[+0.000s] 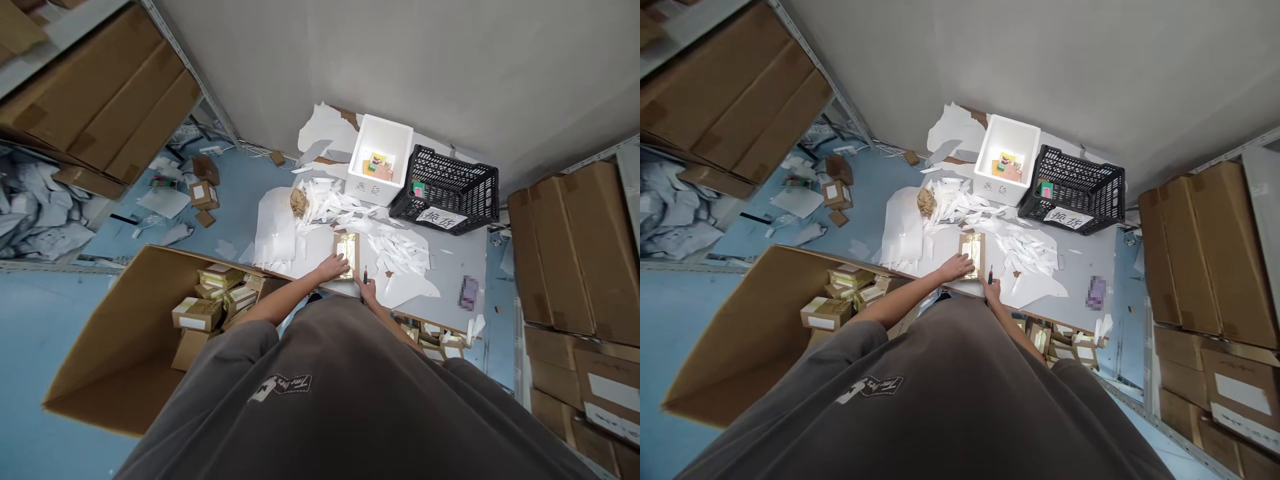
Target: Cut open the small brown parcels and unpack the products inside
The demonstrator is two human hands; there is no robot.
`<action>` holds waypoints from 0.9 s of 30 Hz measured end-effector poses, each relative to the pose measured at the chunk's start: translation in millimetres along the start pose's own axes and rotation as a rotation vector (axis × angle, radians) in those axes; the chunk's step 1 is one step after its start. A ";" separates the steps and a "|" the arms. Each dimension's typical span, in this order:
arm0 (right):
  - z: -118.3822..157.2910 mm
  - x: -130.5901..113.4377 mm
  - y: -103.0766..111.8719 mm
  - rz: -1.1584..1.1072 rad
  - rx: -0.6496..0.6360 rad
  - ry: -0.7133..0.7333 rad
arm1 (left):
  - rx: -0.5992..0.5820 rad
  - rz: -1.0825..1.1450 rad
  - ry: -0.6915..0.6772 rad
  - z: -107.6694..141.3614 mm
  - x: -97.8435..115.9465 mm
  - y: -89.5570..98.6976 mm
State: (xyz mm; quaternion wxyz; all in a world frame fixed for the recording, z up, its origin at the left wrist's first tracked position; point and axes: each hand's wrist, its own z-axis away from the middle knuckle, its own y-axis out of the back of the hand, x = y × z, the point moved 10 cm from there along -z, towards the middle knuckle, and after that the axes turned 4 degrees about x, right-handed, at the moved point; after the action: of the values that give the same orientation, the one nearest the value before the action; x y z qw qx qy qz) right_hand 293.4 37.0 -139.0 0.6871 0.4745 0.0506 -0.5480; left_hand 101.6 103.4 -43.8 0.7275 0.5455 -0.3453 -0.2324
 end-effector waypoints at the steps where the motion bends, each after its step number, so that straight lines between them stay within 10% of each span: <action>1: -0.9 1.6 0.7 -0.009 0.022 -0.010 | -0.006 -0.015 -0.014 -5.0 1.5 1.6; 12: -53.3 -64.4 18.0 0.056 0.027 0.139 | -0.035 0.152 0.302 -10.8 -5.6 -15.4; 20: -0.8 -40.3 19.9 0.095 -0.600 0.365 | -0.084 0.246 0.368 -12.5 -16.3 -12.9; 27: -7.7 -76.1 16.2 0.561 -0.493 0.609 | -0.114 0.266 0.362 -9.2 -11.6 -19.2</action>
State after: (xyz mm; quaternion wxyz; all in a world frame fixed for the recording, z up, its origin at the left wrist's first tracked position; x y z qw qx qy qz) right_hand 279.8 95.3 -88.6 0.8542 0.4318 0.2481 -0.1493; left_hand 101.7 111.8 -66.6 0.8313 0.4861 -0.2644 -0.0521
